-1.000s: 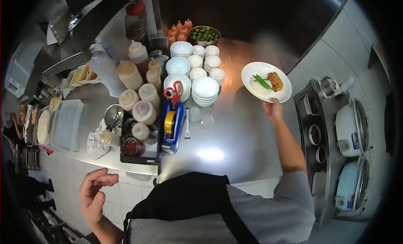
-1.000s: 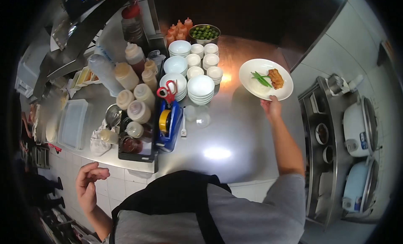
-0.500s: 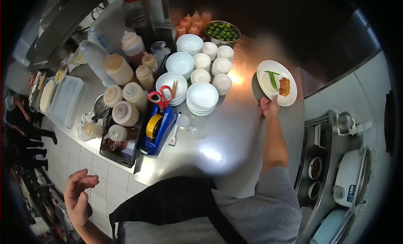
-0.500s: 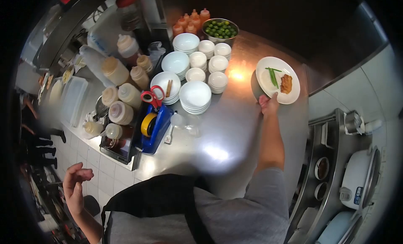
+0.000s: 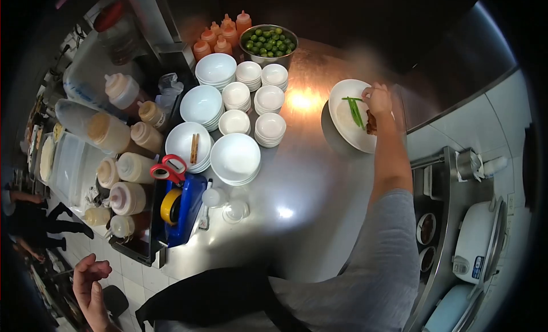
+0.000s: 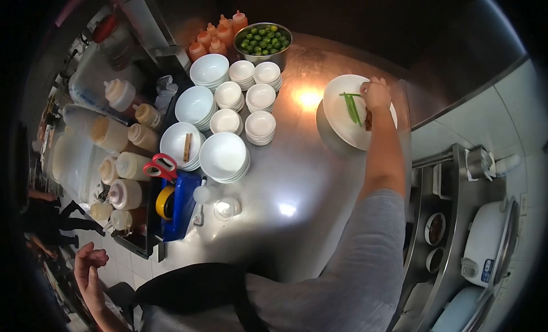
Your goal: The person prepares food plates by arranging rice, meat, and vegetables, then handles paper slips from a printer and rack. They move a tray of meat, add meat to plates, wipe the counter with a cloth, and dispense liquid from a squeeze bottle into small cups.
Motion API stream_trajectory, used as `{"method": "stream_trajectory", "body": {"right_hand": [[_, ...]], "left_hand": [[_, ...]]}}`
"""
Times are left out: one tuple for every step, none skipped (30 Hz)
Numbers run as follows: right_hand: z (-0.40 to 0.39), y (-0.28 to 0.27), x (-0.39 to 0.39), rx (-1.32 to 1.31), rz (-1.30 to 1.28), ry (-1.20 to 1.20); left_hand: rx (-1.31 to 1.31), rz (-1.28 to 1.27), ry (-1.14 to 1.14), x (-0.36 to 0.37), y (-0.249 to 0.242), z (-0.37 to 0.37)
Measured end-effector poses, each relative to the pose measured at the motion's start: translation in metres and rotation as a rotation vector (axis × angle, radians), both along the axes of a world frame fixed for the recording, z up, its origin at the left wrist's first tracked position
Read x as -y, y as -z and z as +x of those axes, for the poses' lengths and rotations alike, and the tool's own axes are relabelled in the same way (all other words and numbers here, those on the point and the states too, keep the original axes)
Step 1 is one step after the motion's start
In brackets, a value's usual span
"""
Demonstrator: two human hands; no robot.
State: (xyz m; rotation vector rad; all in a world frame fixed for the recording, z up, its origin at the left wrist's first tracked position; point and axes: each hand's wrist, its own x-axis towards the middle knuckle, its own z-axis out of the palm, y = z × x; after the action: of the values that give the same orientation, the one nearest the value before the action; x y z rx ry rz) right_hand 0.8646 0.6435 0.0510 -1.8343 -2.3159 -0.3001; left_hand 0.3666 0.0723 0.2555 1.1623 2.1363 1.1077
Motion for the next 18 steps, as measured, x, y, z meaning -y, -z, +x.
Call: {"method": "stream_trajectory", "body": {"right_hand": [[-0.001,0.005,-0.008,0.051,-0.033,-0.005],[-0.002,0.010,-0.014,0.102,-0.066,-0.010],[-0.001,0.014,-0.019,0.126,-0.075,-0.022],[0.001,0.017,-0.022,0.148,-0.085,-0.032],[0.002,0.019,-0.024,0.169,-0.094,-0.040],[0.002,0.020,-0.028,0.183,-0.110,-0.051],[0.000,0.019,-0.032,0.198,-0.124,-0.060],[0.000,0.018,-0.033,0.212,-0.135,-0.069],[-0.002,0.015,-0.030,0.226,-0.150,-0.092],[-0.003,0.013,-0.028,0.222,-0.121,-0.077],[-0.003,0.011,-0.024,0.216,-0.092,-0.060],[-0.002,0.008,-0.021,0.210,-0.062,-0.042],[0.000,0.004,-0.016,0.144,-0.007,-0.067],[0.004,-0.002,-0.010,0.079,0.048,-0.092],[0.007,-0.009,-0.003,0.016,0.103,-0.118],[0.004,-0.018,0.009,0.007,0.076,-0.146],[-0.001,-0.026,0.024,-0.001,0.049,-0.174],[-0.003,-0.030,0.035,-0.009,0.021,-0.202]], "left_hand": [[-0.010,-0.020,0.010,-0.007,-0.001,0.003],[-0.020,-0.041,0.020,-0.014,-0.001,0.005],[-0.020,-0.060,-0.008,-0.021,-0.002,0.009],[-0.030,-0.068,-0.014,-0.026,-0.002,0.011],[-0.039,-0.075,-0.017,-0.031,-0.002,0.013],[-0.049,-0.081,-0.018,-0.036,-0.001,0.015],[-0.043,-0.094,-0.037,-0.040,0.000,0.017],[-0.039,-0.103,-0.026,-0.044,0.000,0.018],[-0.036,-0.109,-0.016,-0.046,0.000,0.019],[-0.034,-0.113,-0.007,-0.048,-0.001,0.020],[-0.018,-0.125,-0.009,-0.050,-0.001,0.022],[-0.011,-0.117,-0.016,-0.051,-0.002,0.022],[-0.004,-0.110,-0.022,-0.051,-0.002,0.022],[0.003,-0.102,-0.029,-0.051,-0.002,0.022],[0.001,-0.090,-0.038,-0.050,-0.002,0.021],[0.001,-0.077,-0.049,-0.048,-0.002,0.020],[0.002,-0.065,-0.060,-0.046,-0.002,0.020],[0.003,-0.065,-0.052,-0.044,-0.001,0.019]]}}
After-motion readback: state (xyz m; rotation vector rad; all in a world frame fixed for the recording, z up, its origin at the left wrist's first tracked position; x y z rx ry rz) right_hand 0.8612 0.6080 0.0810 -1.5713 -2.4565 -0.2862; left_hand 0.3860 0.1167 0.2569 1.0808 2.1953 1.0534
